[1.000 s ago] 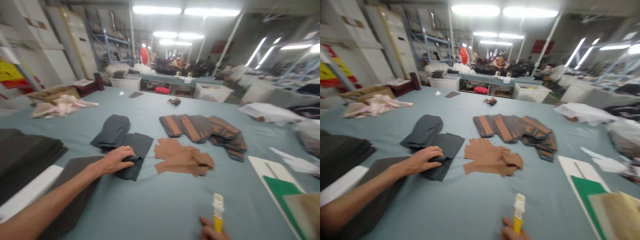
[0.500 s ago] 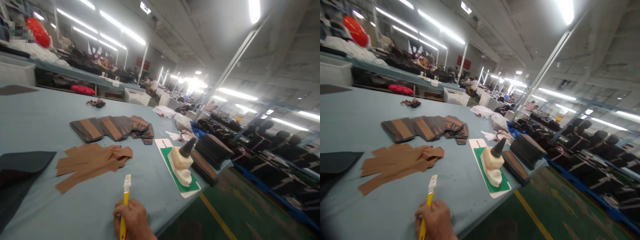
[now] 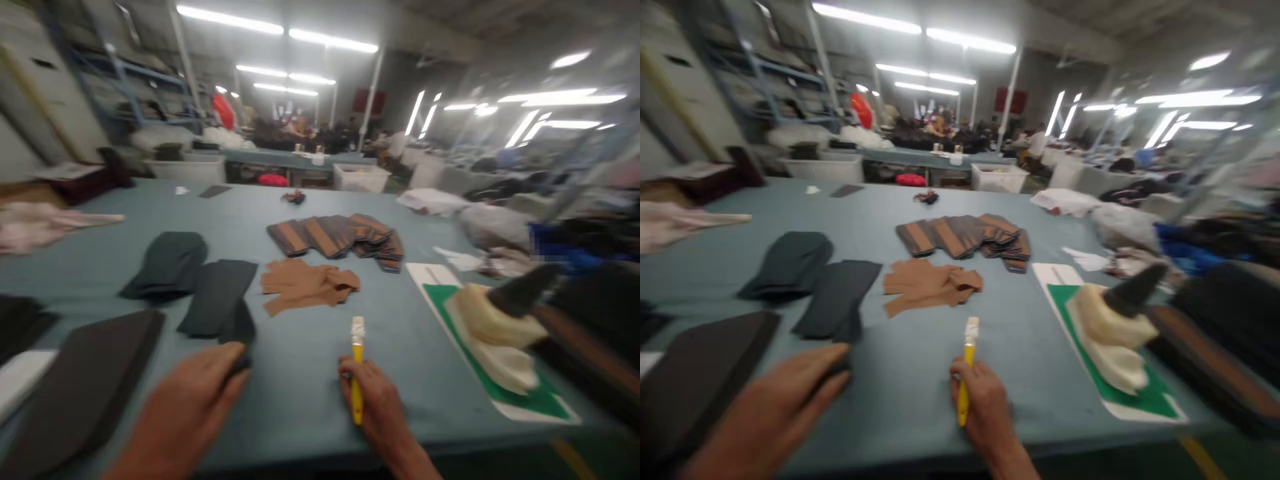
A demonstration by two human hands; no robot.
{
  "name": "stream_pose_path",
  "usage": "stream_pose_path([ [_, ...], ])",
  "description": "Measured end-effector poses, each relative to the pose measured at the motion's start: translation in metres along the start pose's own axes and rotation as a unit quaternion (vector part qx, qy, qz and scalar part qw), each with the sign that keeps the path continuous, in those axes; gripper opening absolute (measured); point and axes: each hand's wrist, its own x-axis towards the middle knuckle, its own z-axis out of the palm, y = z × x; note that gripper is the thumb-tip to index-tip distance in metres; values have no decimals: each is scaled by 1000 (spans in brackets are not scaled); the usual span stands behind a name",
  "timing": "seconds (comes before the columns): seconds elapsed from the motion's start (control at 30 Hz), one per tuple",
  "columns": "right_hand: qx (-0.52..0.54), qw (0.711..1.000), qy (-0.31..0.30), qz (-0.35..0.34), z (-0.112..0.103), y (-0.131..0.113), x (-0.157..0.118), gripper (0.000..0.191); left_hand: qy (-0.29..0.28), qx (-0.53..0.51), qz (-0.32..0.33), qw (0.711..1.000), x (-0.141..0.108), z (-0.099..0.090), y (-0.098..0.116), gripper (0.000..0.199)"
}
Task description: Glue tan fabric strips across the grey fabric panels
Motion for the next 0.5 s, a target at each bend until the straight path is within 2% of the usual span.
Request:
stream_pose_path([
  [0.07, 39, 999, -2, -10, 2, 10, -2, 11, -45, 70, -38, 996, -31, 16, 8, 50],
  [0.13, 56, 998, -2, -21, 5, 19, -2, 11, -97, 109, -47, 988, -46, 42, 18, 65],
  [0.23, 8, 998, -9, -54, 1, 21, -3, 17, -85, 134, -38, 987, -52, 65, 30, 71],
  [0.37, -9, 999, -37, -39, -4, 19, -8, 14, -43, 163, -18, 986, -51, 60, 36, 64],
  [0.5, -6, 999, -49, -6, -4, 20, -12, 15, -36, 186, -19, 982, -50, 57, 42, 64],
])
